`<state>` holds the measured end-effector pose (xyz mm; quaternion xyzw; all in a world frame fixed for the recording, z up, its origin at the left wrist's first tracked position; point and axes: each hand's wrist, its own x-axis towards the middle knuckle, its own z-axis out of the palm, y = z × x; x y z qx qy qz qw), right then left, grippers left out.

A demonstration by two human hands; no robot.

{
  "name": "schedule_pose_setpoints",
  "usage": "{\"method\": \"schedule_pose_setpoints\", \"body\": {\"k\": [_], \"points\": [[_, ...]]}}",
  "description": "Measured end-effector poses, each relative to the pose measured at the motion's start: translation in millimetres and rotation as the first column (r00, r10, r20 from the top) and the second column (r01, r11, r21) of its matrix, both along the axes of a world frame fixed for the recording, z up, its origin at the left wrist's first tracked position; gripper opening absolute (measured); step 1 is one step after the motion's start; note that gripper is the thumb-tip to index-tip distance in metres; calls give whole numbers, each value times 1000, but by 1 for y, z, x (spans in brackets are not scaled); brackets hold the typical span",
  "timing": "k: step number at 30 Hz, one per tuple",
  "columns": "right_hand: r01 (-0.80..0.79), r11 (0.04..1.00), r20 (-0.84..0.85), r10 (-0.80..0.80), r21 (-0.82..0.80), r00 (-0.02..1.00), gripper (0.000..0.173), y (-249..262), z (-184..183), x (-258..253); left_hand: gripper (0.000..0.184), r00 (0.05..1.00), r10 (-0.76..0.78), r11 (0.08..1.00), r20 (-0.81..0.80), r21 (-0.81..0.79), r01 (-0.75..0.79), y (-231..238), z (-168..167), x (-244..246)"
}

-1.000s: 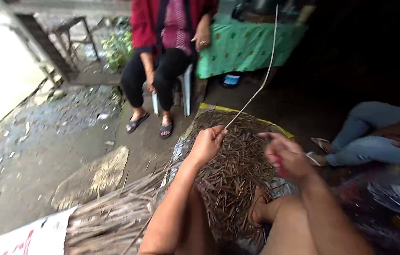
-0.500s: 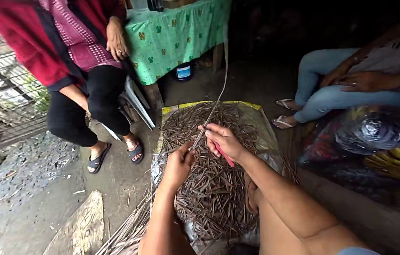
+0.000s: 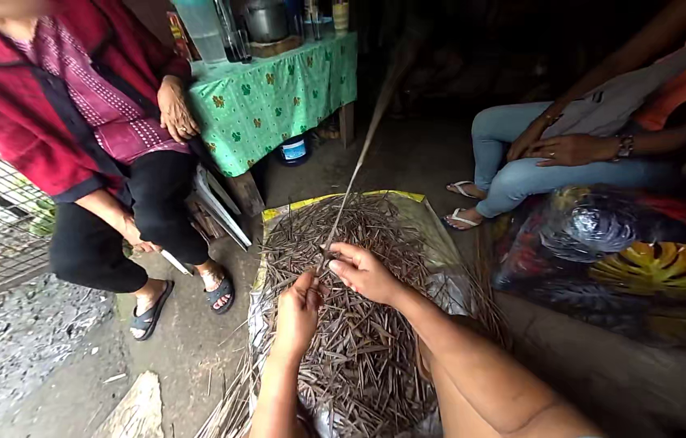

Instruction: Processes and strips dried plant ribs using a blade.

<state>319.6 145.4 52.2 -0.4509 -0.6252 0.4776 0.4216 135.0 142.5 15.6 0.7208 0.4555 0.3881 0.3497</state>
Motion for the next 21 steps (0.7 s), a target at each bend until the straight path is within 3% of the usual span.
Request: {"method": "schedule_pose_setpoints", "body": {"k": [3,7,12,16,21], "points": [[-30,999,25,29,40,999,38,0,-4,0,27,987,-43,989,158,-132,64,-3,4,6],[-24,996,110,14,90,994,39,0,-8,0,27,968,-15,980,251,-187,64,-5,4,5],[-59,990,257,23,131,966,38,-1,-4,-1,26,983,38,988,182,-152,-10,0,3,1],[-35,991,208,7,131,978,37,-4,-1,-3,23,977,50,992,205,-127,-24,-2,4,-4],[113,987,75,-122,112,990,37,0,2,6,19,975,32,991,222,-133,-2,-2,0,-4]]}}
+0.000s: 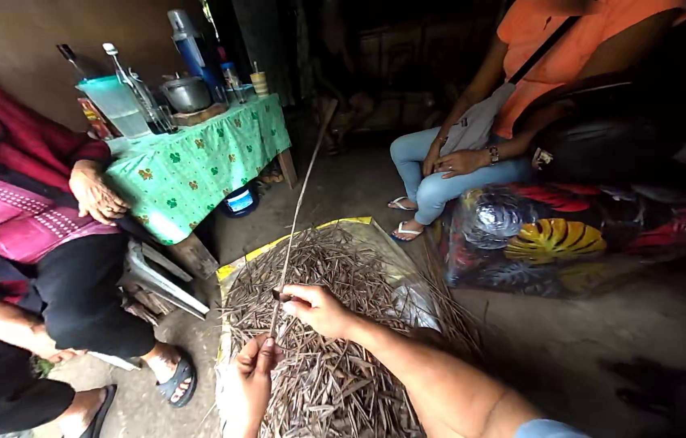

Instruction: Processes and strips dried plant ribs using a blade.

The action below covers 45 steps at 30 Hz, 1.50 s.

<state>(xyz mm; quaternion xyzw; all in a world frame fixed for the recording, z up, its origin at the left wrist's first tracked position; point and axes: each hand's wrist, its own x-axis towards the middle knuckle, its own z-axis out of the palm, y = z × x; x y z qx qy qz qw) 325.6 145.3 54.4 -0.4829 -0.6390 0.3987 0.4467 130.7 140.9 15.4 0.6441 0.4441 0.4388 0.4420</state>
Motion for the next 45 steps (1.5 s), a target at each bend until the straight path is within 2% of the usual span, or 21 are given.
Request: {"method": "schedule_pose_setpoints", "body": {"k": [6,9,12,16,20,23,25,31,34,39,42,45], "points": [[51,999,-97,-52,-8,994,38,-2,5,8,22,993,-88,995,-77,-62,83,-1,-3,-2],[125,992,-184,-123,2,975,37,-2,13,16,22,965,-147,989,-216,-63,136,-3,-5,-2],[180,984,-224,-178,-13,958,34,0,18,29,21,904,-272,959,-329,-172,226,-4,-7,-4],[233,963,-328,-266,-135,907,36,4,21,40,28,888,-344,928,-305,-253,273,-4,-10,-8],[251,935,-417,-338,-250,844,37,10,19,59,36,883,-300,936,-362,-289,200,-1,1,-20],[219,943,-413,-308,-249,857,35,12,13,65,39,810,-223,971,-542,-197,136,-4,19,-25],[207,953,-418,-285,-222,862,34,14,13,67,43,772,-210,977,-600,-161,141,-4,28,-27],[271,943,-360,-325,-192,875,33,23,11,63,44,840,-344,937,-419,-218,274,-6,29,-37],[295,936,-321,-344,-192,882,34,21,8,58,40,824,-351,930,-444,-265,253,-2,21,-34],[304,941,-349,-337,-148,874,33,20,5,57,36,777,-401,909,-486,-318,270,0,24,-24],[310,934,-346,-355,-179,869,32,18,7,56,37,796,-439,879,-418,-384,283,-4,25,-24],[306,925,-276,-362,-227,890,34,12,9,46,32,847,-407,882,-343,-388,267,-8,19,-28]]}}
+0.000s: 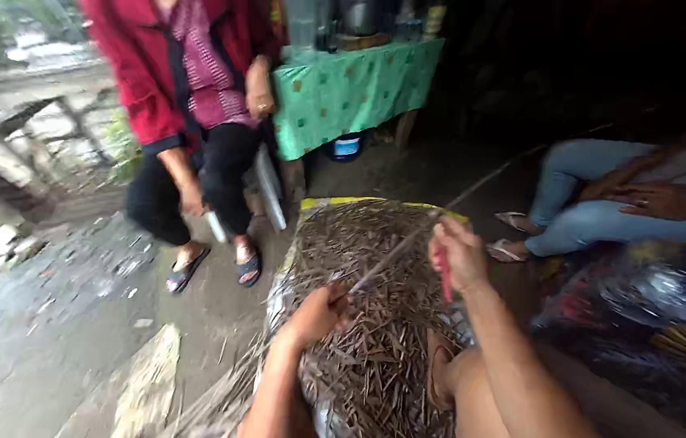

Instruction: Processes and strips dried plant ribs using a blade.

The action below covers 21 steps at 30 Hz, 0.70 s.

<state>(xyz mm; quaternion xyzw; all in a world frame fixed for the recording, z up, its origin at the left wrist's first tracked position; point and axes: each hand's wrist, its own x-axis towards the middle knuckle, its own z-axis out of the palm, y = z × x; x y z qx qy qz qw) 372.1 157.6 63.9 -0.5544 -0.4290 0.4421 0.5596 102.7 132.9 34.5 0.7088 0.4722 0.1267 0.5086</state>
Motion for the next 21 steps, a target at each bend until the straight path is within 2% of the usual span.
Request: {"method": "schedule_pose_setpoints", "body": {"k": [4,9,15,21], "points": [[-23,999,8,23,34,1000,40,-1,-7,-5,34,989,59,990,139,117,-75,5,-10,14],[-9,992,-12,11,125,1000,39,-2,-7,-15,30,987,95,971,126,205,-120,8,-25,38],[-9,991,-50,16,137,999,44,-2,-9,-17,31,971,128,971,201,174,-165,6,-20,37],[-179,975,8,180,133,984,39,-7,-16,-33,36,930,117,961,350,198,-195,11,-22,18]]}}
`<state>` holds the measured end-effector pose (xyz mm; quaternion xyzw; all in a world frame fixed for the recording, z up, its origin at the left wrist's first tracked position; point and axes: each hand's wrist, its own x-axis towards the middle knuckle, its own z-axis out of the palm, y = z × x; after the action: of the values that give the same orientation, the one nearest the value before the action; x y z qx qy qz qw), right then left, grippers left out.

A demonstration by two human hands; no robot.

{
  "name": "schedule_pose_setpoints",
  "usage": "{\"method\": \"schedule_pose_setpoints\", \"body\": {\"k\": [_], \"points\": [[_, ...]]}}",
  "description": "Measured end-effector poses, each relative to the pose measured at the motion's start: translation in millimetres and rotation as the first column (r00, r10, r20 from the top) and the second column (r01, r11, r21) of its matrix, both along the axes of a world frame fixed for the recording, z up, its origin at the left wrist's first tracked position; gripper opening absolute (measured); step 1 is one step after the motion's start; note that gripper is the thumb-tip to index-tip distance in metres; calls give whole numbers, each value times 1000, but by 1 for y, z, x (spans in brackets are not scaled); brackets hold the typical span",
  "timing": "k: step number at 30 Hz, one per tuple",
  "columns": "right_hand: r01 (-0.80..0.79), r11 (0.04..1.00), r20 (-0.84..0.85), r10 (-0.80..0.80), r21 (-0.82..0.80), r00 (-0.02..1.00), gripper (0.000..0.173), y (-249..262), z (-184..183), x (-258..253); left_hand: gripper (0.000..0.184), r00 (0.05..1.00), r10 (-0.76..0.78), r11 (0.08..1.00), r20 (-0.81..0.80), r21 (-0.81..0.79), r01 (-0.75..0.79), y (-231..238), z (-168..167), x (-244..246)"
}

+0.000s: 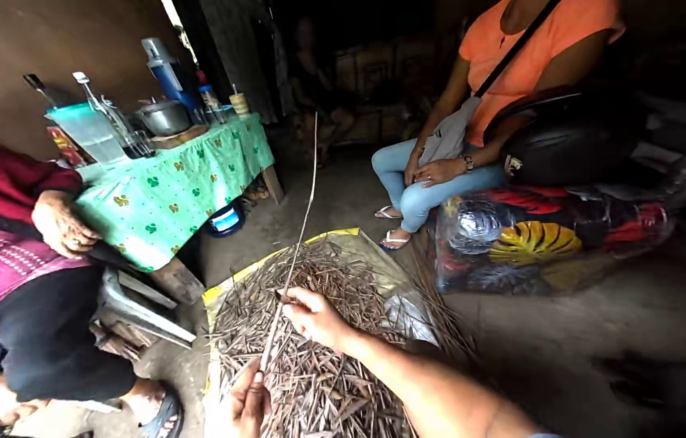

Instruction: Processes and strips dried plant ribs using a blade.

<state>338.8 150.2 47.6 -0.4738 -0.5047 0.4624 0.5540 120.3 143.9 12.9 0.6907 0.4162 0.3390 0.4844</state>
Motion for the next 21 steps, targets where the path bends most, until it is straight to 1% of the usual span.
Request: {"method": "schedule_pose_setpoints", "body": {"k": [3,6,8,10,13,15,17,21], "points": [[-54,998,27,55,-7,998,37,0,-4,-9,36,1000,-30,997,0,-74,30,0,5,-9],[-61,998,66,62,-18,996,33,3,-9,-16,37,997,-73,981,-31,-185,66,-2,12,-17],[-63,997,97,68,-47,993,32,5,-13,-19,37,995,-86,972,-53,-225,72,-1,12,-20],[-63,995,132,72,-71,989,29,7,-16,-22,35,994,-66,970,-89,-239,43,1,11,-22],[-62,997,154,70,-56,986,29,7,-16,-26,32,989,-30,963,-146,-270,-11,3,8,-20],[-64,997,152,68,-35,986,29,7,-16,-26,31,988,-31,957,-152,-291,-14,5,4,-18],[-80,996,154,83,-26,985,30,7,-16,-26,31,983,-50,963,-176,-270,1,8,-1,-18],[-98,995,189,102,-28,977,27,7,-16,-28,29,968,-68,966,-240,-260,4,12,-4,-20]]}}
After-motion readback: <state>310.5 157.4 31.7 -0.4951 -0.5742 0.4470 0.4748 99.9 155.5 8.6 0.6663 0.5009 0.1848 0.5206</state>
